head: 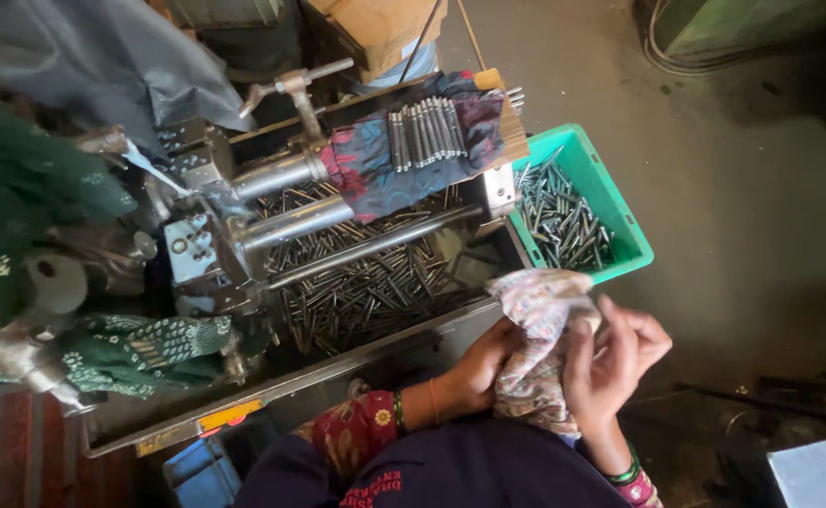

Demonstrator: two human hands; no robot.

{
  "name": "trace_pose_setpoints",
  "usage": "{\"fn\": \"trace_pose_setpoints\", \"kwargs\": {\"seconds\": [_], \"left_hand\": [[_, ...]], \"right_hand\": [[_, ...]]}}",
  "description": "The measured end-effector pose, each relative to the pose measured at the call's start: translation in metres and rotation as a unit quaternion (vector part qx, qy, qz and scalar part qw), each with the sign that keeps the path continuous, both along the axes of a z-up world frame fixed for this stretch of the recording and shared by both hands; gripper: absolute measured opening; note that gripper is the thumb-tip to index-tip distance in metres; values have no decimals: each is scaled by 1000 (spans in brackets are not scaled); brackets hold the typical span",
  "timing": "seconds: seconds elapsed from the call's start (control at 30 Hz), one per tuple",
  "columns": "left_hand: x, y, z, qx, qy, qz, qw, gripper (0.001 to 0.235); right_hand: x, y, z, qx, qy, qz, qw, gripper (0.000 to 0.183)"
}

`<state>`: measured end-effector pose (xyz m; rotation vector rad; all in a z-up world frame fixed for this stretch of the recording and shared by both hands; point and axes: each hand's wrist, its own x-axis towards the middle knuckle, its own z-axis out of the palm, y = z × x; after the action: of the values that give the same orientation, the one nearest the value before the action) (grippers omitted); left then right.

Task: The person operates a metalworking machine, inserting small metal rods into the machine and adjusting controls. They wipe the machine with a cloth and collect finished metal pieces into a green bin.

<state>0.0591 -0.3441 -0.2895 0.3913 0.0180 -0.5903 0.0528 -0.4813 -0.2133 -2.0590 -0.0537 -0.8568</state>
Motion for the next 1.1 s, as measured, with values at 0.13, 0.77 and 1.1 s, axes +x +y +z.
{"fn": "trace_pose_setpoints", "kwargs": {"seconds": [0.13, 0.77, 1.1], "left_hand": [[3, -10, -20, 27, -44, -21, 998, 45], [-8, -34, -146, 324, -281, 200, 881, 44], [-14, -14, -132, 483, -98, 285, 822, 47]], "right_hand": [[-14, -18, -24, 386, 61, 237, 889, 43], [33, 5, -46, 19, 194, 534, 823, 42], [55, -14, -23, 11, 253, 636, 729, 44]]}}
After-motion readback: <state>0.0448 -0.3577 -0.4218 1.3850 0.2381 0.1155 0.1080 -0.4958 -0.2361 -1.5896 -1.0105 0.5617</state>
